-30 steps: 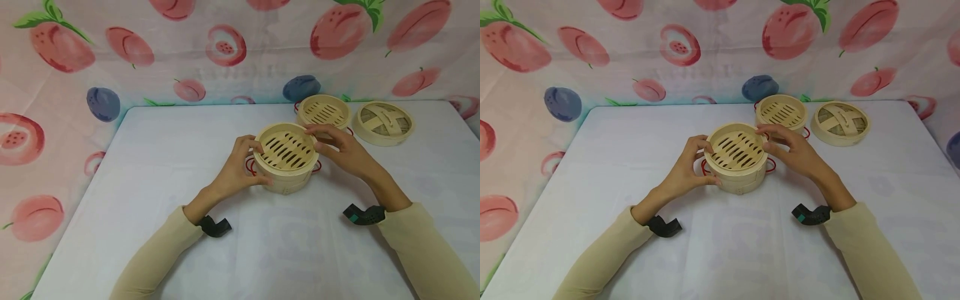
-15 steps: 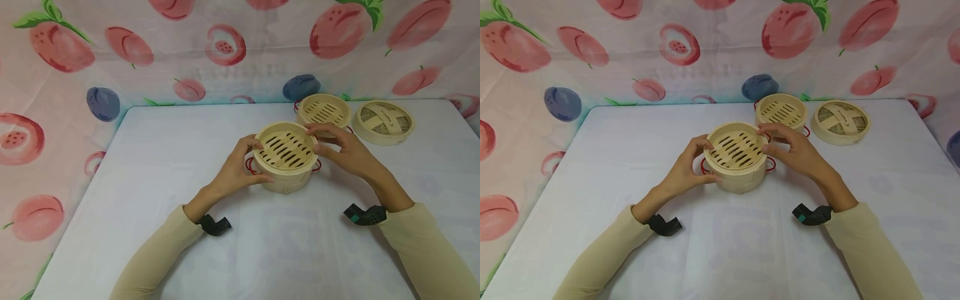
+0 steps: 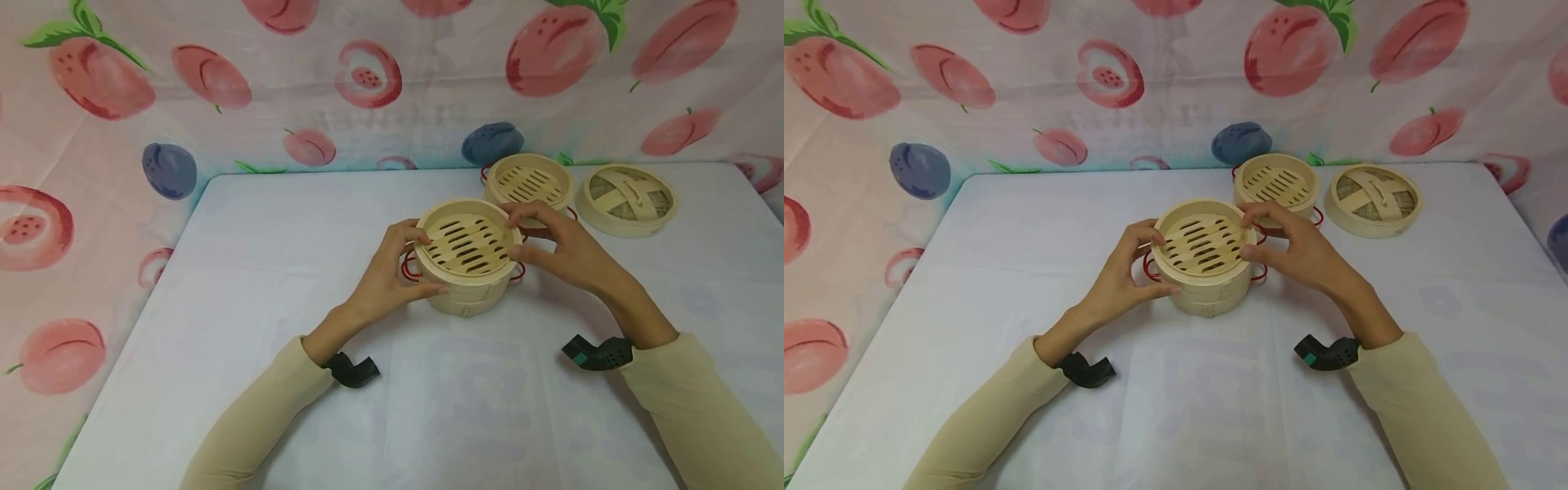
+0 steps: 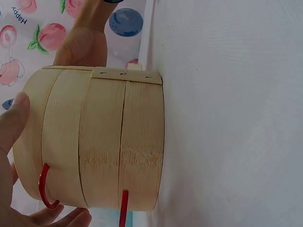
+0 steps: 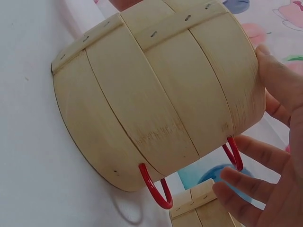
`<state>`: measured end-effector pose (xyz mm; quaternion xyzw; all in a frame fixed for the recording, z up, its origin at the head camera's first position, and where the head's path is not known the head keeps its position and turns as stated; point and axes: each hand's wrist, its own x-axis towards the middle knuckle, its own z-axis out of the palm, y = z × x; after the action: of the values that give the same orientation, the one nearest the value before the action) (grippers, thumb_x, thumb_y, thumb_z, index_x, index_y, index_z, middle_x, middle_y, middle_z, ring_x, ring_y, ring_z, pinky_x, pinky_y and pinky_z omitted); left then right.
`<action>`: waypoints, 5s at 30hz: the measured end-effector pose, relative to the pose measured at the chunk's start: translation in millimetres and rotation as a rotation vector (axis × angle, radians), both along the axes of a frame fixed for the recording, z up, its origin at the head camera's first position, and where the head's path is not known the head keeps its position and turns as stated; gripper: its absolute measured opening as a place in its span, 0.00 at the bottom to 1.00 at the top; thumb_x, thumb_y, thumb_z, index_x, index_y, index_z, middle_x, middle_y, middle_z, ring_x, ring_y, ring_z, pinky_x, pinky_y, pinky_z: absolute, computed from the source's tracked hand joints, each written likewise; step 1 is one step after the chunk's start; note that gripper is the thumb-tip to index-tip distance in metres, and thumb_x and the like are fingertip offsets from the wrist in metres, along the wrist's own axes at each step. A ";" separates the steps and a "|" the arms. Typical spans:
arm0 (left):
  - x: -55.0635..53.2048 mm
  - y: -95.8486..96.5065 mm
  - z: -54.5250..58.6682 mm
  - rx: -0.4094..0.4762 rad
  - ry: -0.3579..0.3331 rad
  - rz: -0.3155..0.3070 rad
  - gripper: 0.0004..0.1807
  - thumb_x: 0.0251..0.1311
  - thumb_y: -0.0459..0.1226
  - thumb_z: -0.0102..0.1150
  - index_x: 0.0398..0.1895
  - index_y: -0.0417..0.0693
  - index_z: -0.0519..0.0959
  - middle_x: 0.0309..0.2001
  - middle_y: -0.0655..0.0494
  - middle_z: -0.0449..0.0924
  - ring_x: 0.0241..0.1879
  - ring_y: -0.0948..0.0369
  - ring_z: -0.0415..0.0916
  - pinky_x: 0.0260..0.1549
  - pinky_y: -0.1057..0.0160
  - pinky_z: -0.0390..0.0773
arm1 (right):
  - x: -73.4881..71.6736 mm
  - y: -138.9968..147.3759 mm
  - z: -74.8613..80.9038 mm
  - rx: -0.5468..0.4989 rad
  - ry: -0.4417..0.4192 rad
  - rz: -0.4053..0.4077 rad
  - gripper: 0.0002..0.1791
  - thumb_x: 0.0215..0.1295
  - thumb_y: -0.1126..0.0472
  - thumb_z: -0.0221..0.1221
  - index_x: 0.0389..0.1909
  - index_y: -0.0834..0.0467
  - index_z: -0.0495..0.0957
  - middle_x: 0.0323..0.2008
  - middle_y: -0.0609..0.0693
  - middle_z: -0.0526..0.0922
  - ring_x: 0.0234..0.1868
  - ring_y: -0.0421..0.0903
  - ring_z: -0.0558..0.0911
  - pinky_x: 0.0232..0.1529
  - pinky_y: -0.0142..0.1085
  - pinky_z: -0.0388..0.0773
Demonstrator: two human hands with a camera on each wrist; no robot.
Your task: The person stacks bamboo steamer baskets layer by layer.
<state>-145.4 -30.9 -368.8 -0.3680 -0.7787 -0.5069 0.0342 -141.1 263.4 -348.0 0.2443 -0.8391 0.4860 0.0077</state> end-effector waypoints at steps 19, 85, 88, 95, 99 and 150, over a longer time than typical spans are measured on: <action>-1.6 -0.5 -4.2 0.041 0.067 0.020 0.27 0.44 0.33 0.75 0.47 0.44 0.70 0.66 0.43 0.62 0.64 0.54 0.63 0.53 0.54 0.73 | -1.0 3.7 -5.3 0.027 -0.032 0.048 0.28 0.61 0.71 0.62 0.62 0.58 0.67 0.67 0.49 0.62 0.65 0.39 0.64 0.55 0.25 0.65; -5.2 -1.0 -9.6 0.124 -0.068 -0.020 0.29 0.41 0.29 0.76 0.49 0.45 0.72 0.65 0.49 0.63 0.65 0.59 0.60 0.56 0.56 0.70 | 1.7 20.9 13.5 0.060 -0.049 0.176 0.25 0.56 0.73 0.65 0.55 0.56 0.73 0.68 0.51 0.63 0.65 0.42 0.66 0.56 0.29 0.70; -5.2 0.6 -11.0 0.158 -0.084 -0.045 0.30 0.41 0.26 0.75 0.49 0.43 0.71 0.68 0.49 0.60 0.67 0.57 0.58 0.56 0.54 0.70 | -1.7 32.4 12.7 -0.064 -0.003 0.176 0.26 0.57 0.80 0.60 0.58 0.64 0.71 0.66 0.55 0.64 0.63 0.44 0.69 0.57 0.28 0.69; 5.9 2.9 2.0 0.223 -0.094 -0.098 0.32 0.41 0.18 0.71 0.50 0.36 0.66 0.69 0.35 0.54 0.67 0.48 0.57 0.58 0.47 0.66 | -7.6 51.8 11.6 -0.165 0.096 -0.140 0.27 0.59 0.81 0.57 0.60 0.66 0.70 0.59 0.52 0.72 0.62 0.47 0.68 0.53 0.24 0.70; 7.7 2.4 1.1 0.256 -0.110 -0.110 0.35 0.41 0.16 0.69 0.55 0.31 0.64 0.69 0.33 0.52 0.69 0.48 0.54 0.59 0.45 0.64 | -11.1 52.6 5.8 -0.077 0.059 -0.296 0.26 0.63 0.72 0.59 0.62 0.58 0.71 0.59 0.48 0.71 0.60 0.43 0.69 0.55 0.26 0.69; 3.0 -1.7 -11.7 0.286 -0.101 -0.129 0.34 0.44 0.20 0.70 0.56 0.32 0.66 0.67 0.34 0.58 0.66 0.52 0.59 0.55 0.45 0.68 | -27.5 38.6 -59.6 0.095 0.187 -0.504 0.23 0.57 0.70 0.66 0.55 0.61 0.75 0.55 0.59 0.72 0.60 0.51 0.67 0.43 0.17 0.66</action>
<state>-142.4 -32.6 -380.5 -0.3828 -0.6740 -0.6316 0.0145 -168.6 302.0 -407.6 0.0717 -0.8910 0.4040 0.1945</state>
